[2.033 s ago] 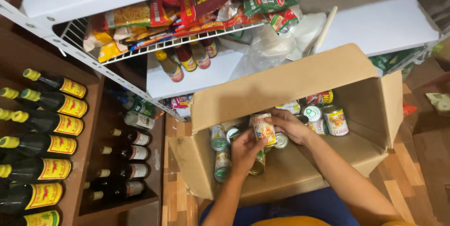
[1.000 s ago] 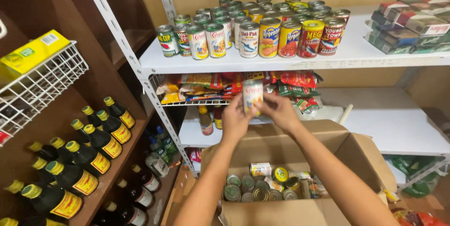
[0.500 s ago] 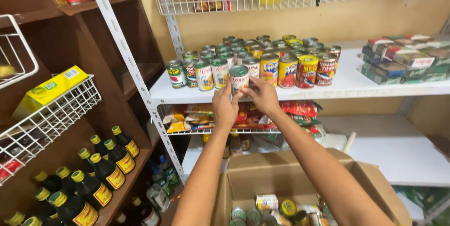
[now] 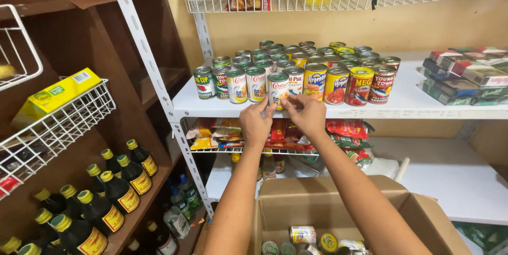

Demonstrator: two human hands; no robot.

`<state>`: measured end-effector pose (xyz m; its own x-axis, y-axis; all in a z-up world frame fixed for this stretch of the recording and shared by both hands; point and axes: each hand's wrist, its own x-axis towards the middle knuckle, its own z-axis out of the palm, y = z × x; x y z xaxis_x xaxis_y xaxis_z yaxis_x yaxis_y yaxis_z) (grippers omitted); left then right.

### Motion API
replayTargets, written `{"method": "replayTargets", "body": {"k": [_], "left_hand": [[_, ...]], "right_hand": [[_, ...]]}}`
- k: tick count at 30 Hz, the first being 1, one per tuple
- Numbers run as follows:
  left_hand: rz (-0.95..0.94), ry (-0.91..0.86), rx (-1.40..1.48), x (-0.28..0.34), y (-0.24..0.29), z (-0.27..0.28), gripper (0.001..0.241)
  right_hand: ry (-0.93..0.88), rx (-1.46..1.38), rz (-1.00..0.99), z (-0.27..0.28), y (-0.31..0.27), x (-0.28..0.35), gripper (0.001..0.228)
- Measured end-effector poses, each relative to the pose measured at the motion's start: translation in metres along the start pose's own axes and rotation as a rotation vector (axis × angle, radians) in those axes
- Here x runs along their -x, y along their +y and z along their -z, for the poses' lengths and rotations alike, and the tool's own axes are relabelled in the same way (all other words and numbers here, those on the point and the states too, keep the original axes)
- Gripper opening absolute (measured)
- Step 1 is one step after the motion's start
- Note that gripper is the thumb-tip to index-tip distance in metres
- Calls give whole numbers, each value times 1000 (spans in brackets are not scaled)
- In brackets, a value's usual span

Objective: Organizing canned goods on a store shelf by taking them out of a cardboard box.

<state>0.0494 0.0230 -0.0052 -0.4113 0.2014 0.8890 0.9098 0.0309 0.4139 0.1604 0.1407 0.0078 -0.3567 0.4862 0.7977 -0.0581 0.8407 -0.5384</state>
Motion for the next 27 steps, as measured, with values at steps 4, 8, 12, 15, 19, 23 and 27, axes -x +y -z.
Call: {"method": "replayTargets", "body": {"k": [4, 8, 12, 15, 19, 23, 27], "left_hand": [[130, -42, -34, -4, 1, 1, 37], [261, -38, 93, -8, 0, -2, 32], [308, -46, 62, -11, 5, 0, 31], [280, -48, 6, -15, 6, 2, 33], [358, -103, -69, -22, 13, 4, 33], [385, -122, -145, -27, 10, 0, 26], [360, -89, -214, -29, 7, -5, 19]], "right_hand": [[23, 46, 18, -3, -1, 1, 37], [58, 63, 38, -4, -1, 1, 35], [58, 96, 44, -7, 5, 0, 31], [78, 174, 16, -8, 1, -3, 38], [47, 202, -49, -10, -1, -7, 41], [47, 383, -29, -15, 0, -11, 35], [34, 412, -35, -14, -4, -11, 30]]}}
